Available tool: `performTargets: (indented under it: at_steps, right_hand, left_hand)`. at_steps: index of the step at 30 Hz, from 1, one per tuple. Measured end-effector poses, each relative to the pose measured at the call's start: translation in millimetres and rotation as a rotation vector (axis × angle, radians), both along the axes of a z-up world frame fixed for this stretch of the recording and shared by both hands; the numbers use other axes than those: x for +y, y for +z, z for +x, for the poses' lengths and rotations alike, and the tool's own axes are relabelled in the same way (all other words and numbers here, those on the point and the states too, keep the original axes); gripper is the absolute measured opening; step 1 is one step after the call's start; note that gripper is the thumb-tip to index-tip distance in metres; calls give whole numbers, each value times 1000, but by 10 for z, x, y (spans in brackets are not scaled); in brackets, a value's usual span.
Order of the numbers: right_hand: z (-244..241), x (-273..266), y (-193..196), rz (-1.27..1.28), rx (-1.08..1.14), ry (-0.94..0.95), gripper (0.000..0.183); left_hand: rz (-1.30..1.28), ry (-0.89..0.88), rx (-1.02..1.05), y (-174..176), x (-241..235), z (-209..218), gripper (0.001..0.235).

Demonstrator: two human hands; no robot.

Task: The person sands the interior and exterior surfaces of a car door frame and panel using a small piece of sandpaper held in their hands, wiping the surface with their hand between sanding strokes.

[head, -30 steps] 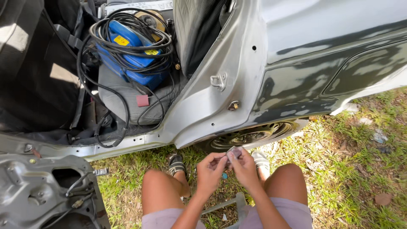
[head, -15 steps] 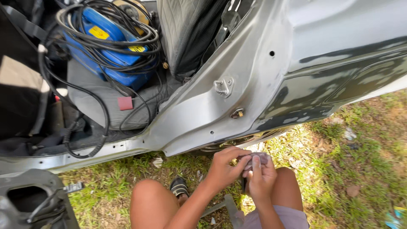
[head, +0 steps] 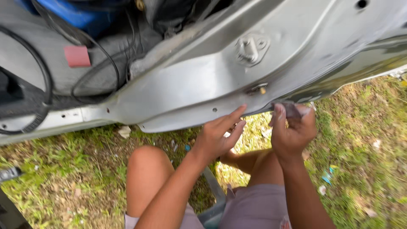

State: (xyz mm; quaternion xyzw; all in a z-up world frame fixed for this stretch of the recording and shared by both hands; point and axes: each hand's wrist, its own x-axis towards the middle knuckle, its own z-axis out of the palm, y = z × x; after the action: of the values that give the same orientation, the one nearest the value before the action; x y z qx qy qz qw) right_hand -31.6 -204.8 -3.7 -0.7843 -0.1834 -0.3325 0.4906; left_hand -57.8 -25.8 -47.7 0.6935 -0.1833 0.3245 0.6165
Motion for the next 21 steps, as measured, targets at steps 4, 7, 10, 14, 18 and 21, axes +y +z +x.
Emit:
performTargets:
  at_steps: [4,7,10,14,18,21]
  right_hand:
    - [206,-25,-60,-95,-55,27,18]
    - [140,-113,-204,-230,-150,-122,29]
    - [193,-23,-260,-95,-126,-68,27]
    - [185,-24,-90,-224,-66,-128,26]
    - [7,11,-103,-263,25,-93,28]
    - [149,-29,119,-210,-40,-50,23]
  left_hand:
    - [151,90,-86,-136,60,45,30]
    - [188,87,-147,-195,68,11,33]
    - [256,105,-259,-180,135,103,27]
    - [258,15,-180,-206,140,63,37]
    - [264,85,-167,-188,99,18,30]
    - [232,87,-152,-187,142,21,34]
